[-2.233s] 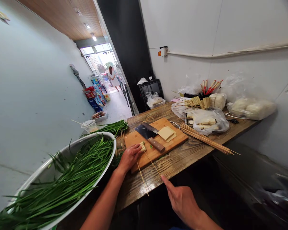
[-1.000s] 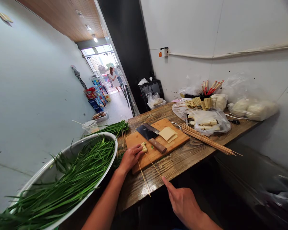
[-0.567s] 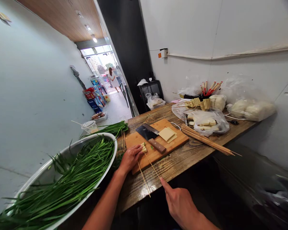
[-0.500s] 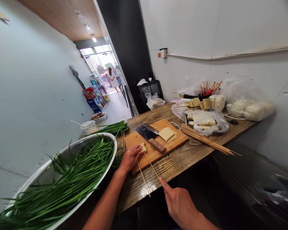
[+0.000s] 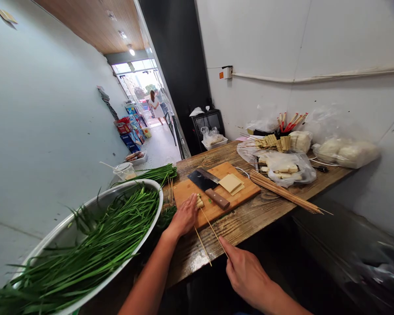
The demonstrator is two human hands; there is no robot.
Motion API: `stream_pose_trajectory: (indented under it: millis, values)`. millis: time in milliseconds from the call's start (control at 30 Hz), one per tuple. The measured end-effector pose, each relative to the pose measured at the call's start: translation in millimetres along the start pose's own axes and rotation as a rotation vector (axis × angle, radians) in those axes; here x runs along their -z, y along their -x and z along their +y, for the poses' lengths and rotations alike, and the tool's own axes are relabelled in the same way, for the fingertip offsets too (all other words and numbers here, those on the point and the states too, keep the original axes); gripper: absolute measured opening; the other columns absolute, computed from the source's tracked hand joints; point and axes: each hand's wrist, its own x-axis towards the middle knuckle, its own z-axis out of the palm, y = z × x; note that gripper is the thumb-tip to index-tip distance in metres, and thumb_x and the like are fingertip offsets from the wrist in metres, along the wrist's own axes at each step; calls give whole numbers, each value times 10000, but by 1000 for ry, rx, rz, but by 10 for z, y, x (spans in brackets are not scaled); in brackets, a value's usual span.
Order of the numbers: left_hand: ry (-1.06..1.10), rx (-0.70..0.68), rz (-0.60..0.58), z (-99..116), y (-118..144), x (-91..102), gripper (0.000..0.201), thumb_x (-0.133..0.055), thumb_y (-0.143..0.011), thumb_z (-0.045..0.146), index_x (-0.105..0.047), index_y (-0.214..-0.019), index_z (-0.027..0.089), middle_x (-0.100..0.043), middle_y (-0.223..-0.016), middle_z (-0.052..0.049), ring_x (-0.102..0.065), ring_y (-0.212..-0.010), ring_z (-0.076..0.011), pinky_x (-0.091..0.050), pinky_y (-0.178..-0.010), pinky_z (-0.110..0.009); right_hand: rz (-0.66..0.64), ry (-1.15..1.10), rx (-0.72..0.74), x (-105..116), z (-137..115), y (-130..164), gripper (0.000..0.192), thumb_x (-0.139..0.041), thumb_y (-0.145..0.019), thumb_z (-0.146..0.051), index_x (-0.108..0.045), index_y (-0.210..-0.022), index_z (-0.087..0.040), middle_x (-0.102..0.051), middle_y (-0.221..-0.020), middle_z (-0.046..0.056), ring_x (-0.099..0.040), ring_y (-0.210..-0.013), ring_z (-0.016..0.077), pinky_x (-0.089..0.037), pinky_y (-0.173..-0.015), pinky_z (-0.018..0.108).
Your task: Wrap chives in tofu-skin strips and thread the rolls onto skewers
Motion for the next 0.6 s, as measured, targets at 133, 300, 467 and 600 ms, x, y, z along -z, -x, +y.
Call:
stream_pose_trajectory:
  millis: [133,300,467,600]
  values:
    - [-50,-8,-35,14,9,-21,472,-268,-905,271,-318,-1350,120,-323,-1415,-135,-275,-1316,-215,-274,-1076,-421,-88,21,-46,64,-46,-207,530,-368,-831,-163,-338,-1359,-122,-690,-824,96,-641,-723,196,-446,-648,264]
    - [-88,24,-65,76,15,32,480,-246,-911,279,-305,-1359,117,-308,-1425,-116,-250,-1326,-196,-249,-1093,-398,-141,85,-55,85,-143,-579,560,-382,-812,-120,-312,-1368,-104,-678,-915,146,-644,-804,213,-454,-685,275]
    - [-51,58,-88,129,32,94,535,-207,-922,380,-270,-1375,102,-293,-1430,-118,-222,-1335,-192,-223,-1106,-389,-132,195,-79,-7,-225,-758,535,-391,-812,-104,-354,-1345,-105,-688,-843,145,-654,-761,225,-463,-630,272]
    - [-55,52,-97,133,60,111,570,-213,-913,434,-254,-1383,114,-258,-1445,-112,-186,-1345,-201,-215,-1108,-408,-118,225,-63,-77,-201,-760,528,-405,-806,-107,-379,-1332,-128,-690,-826,143,-658,-740,229,-462,-609,275]
